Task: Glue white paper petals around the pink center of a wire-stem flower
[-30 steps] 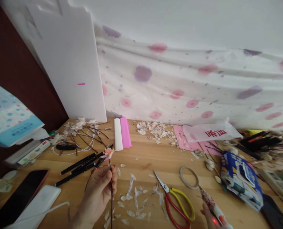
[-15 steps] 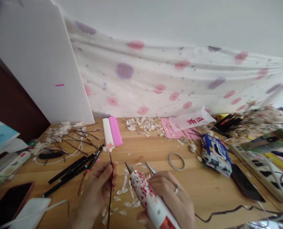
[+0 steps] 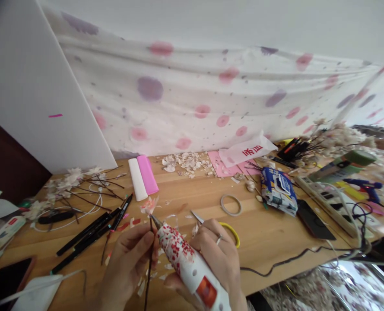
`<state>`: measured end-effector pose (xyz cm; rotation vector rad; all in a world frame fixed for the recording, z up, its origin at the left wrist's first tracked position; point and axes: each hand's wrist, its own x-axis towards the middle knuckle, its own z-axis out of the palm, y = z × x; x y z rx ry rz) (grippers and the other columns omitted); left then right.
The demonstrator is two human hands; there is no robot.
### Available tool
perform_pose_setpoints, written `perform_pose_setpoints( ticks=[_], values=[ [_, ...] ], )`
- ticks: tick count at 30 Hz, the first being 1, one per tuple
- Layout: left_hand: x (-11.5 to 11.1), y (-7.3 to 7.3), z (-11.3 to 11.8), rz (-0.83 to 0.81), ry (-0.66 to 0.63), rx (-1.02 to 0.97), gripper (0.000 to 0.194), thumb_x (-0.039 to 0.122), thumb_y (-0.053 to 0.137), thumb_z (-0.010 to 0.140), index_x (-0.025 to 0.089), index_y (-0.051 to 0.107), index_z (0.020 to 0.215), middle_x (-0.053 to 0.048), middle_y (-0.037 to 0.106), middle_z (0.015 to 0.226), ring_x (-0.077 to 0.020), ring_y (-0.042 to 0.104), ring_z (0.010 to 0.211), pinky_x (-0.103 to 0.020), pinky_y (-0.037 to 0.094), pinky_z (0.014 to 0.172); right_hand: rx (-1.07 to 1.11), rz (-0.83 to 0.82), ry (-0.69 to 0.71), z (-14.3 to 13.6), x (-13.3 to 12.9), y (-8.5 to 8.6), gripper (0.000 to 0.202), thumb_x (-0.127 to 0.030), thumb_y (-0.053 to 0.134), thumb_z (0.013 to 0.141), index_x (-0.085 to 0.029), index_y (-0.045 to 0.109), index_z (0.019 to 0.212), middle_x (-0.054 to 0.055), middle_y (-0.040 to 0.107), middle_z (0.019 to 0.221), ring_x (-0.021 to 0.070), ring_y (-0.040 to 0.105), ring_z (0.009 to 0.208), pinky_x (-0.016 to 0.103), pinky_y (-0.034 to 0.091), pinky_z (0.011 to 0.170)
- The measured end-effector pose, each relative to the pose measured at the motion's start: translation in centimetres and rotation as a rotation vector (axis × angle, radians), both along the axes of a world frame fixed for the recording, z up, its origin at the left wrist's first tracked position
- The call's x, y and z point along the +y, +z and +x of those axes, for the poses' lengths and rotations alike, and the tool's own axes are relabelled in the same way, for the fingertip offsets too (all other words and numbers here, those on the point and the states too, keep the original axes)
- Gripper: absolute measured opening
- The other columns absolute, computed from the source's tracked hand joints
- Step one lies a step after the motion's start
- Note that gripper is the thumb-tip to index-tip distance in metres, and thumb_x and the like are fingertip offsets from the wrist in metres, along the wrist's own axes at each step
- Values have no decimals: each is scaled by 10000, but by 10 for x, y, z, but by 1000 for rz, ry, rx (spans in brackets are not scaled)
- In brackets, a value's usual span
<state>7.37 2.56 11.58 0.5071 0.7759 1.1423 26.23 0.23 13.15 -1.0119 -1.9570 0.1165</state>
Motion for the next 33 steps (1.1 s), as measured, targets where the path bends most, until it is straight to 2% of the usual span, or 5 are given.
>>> perform_pose_setpoints(
  ticks=[8, 33],
  values=[
    [-3, 3, 6, 8, -7, 21, 333, 457, 968, 586, 182, 828, 711, -1, 679, 548, -66, 573, 418, -132, 476, 389, 3, 13, -51, -1, 2, 0, 442, -619, 539, 978, -218, 472, 806, -13, 468, 671, 161, 460, 644, 300, 335, 584],
    [-5, 0, 7, -13, -7, 25, 352, 456, 970, 580, 170, 823, 722, -4, 667, 533, -74, 566, 415, -142, 475, 378, 53, -2, -50, -1, -2, -4, 428, -611, 568, 965, -217, 517, 804, -3, 503, 663, 176, 493, 666, 302, 378, 587]
  ],
)
